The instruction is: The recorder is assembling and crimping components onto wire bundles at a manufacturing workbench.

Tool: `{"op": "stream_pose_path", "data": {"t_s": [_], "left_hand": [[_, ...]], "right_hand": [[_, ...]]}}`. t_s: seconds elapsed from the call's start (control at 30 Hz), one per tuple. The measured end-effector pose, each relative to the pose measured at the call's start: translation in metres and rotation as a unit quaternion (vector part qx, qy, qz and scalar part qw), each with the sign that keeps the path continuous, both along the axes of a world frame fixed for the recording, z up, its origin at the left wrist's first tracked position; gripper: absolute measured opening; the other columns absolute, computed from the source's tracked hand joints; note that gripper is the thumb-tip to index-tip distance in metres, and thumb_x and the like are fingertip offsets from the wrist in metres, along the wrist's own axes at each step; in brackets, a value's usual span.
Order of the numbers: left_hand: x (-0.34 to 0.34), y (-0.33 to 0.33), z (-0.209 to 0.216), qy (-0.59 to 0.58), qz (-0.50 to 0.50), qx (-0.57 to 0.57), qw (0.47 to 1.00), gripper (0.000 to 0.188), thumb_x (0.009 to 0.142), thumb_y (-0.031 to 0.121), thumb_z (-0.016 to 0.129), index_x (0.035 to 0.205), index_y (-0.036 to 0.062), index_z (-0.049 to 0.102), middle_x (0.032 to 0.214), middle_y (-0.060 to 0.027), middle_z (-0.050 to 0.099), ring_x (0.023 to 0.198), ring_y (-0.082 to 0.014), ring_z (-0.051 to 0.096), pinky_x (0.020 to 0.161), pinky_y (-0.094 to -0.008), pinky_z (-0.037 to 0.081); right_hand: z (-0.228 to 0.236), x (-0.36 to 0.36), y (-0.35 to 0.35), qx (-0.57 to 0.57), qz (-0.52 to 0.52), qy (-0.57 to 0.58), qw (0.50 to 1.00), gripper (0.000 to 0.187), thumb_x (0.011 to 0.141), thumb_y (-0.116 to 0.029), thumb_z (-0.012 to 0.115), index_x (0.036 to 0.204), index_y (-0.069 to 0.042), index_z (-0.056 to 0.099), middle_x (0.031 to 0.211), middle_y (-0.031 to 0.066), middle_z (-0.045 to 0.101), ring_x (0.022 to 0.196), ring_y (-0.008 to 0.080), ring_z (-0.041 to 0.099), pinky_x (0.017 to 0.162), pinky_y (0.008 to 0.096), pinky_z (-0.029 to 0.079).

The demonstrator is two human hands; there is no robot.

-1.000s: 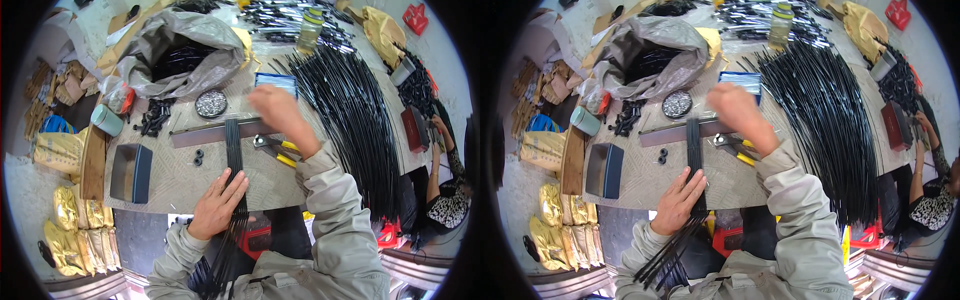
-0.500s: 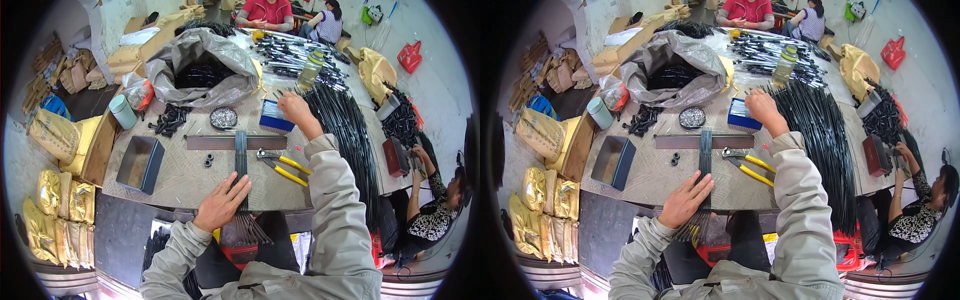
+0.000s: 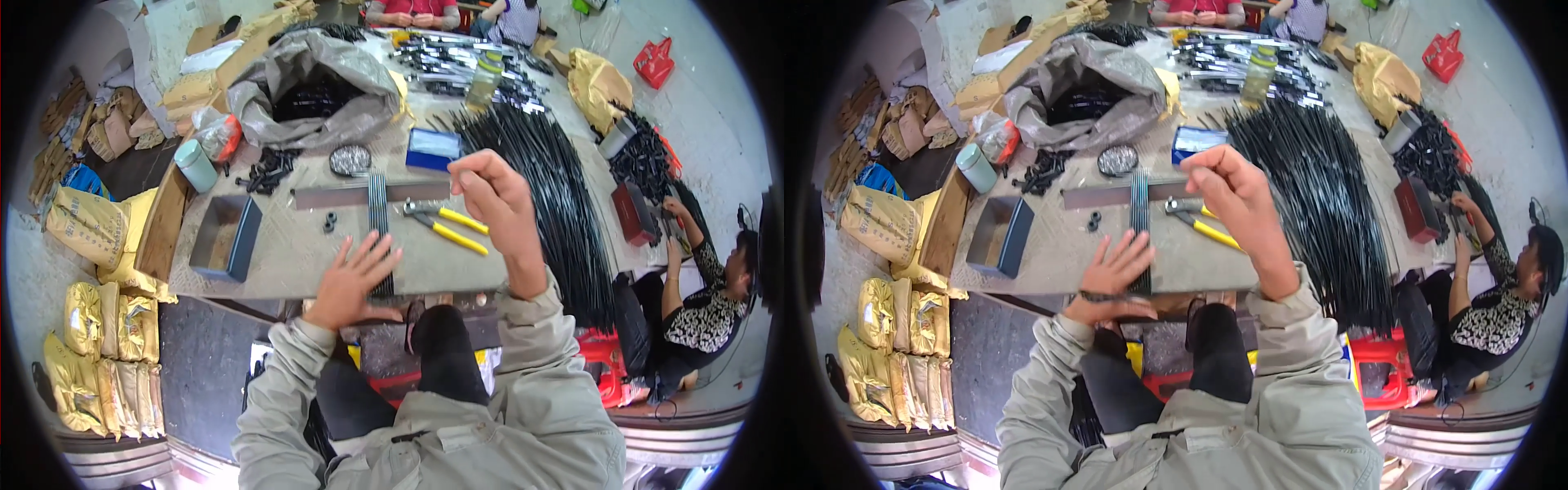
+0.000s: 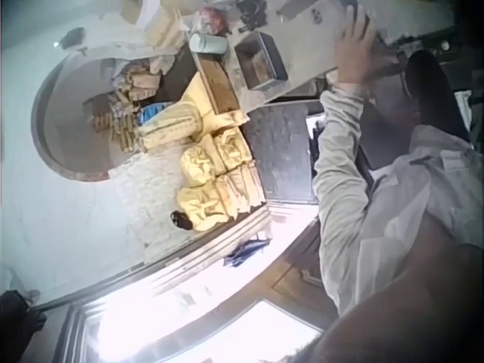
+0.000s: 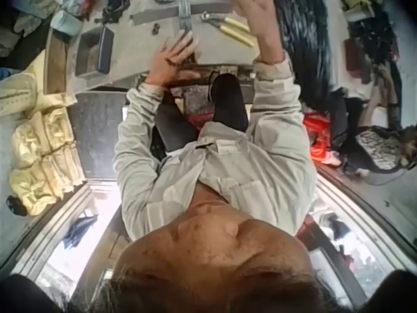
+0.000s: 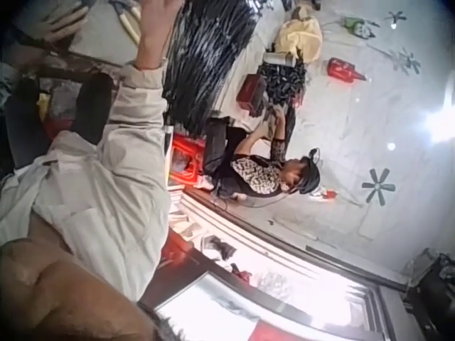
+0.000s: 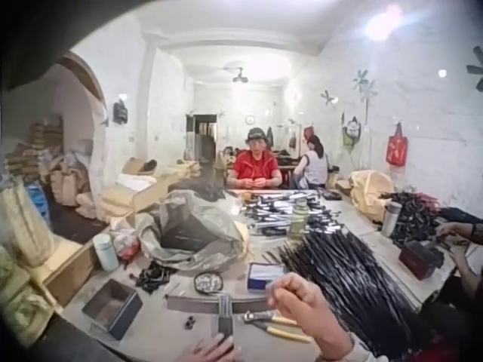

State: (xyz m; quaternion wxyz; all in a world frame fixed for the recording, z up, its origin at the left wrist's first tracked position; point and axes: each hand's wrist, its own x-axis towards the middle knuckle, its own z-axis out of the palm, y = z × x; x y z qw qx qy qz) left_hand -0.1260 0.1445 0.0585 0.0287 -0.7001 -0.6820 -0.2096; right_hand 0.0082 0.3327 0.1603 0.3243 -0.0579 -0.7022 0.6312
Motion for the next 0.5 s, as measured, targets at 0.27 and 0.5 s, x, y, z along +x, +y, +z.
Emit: {"op": "stream_pose_path", "data": {"t_s": [0.27,0.5], "left_hand": [[0.023,-0.023,0.088,-0.497,-0.110,0.058,0.859,0.051,0.074,0.008,0.069,0.122,0.0041,0.052,0.110,-0.0091,0.061,0.100,-0.0137,0.056,0.085,-0.0272,0.043],[0.035,-0.024,0.103,-0.480,-0.064,0.108,0.868,0.029,0.078,-0.005,0.060,0.107,-0.0022,0.061,0.096,-0.0119,0.065,0.088,-0.0147,0.062,0.077,-0.0229,0.048]], "right_hand": [[0.023,0.058,-0.074,0.487,-0.110,0.052,0.865,0.028,0.067,0.006,0.065,0.092,-0.007,0.066,0.074,0.0044,0.051,0.055,0.0112,0.049,0.048,0.0199,0.036],[0.005,0.053,-0.077,0.450,-0.132,0.048,0.882,0.030,0.070,0.003,0.064,0.097,-0.011,0.066,0.073,0.0025,0.052,0.058,0.0148,0.048,0.049,0.0249,0.038]]}}
